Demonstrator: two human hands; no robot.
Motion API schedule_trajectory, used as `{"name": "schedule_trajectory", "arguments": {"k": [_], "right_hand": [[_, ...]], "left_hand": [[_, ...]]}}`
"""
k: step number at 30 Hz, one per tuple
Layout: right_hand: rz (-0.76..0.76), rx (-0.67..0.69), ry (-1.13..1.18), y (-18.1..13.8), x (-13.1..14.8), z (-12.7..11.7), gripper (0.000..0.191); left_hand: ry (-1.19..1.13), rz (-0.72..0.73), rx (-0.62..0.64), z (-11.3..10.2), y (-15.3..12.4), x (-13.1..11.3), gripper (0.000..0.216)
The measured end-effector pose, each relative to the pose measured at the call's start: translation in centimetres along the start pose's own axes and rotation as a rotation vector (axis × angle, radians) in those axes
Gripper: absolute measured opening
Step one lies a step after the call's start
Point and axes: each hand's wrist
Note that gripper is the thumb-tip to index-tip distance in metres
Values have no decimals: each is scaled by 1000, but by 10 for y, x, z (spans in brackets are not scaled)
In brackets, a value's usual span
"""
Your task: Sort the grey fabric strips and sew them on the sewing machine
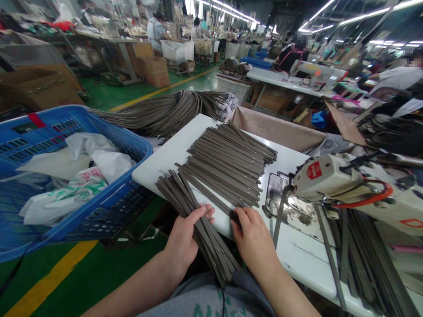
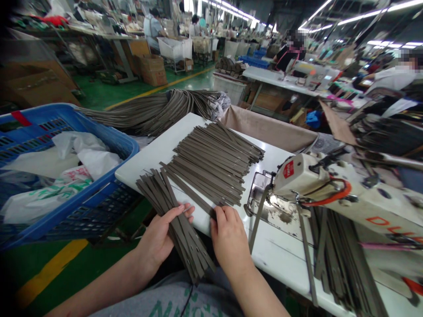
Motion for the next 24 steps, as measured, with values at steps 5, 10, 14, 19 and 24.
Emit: {"name": "schedule_trajectory", "arguments": {"k": [5,10,14,19,24], "right_hand": [[4,-11,60,6,0,-7,22],[32,-102,-76,15,-18,-3,28],[43,-80,-61,16,-26,2,26],[52,-55,-1,15,-24,2,24],[34,23,100,13,-18,-6,22]], "left_hand": [[41,37,20,3,-2,1,12],[42,18,-10,5,-4,-1,8],[28,7,-23,6,-4,-1,10],[27,19,-2,4,-1,0,9],[29,13,8,2,0,1,9]]}}
Point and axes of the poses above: each hand's wrist, its own y-axis towards the middle knuckle, its own z-axis out of the palm, x = y × z, and after that the axes turned 6 degrees about z, right-handed
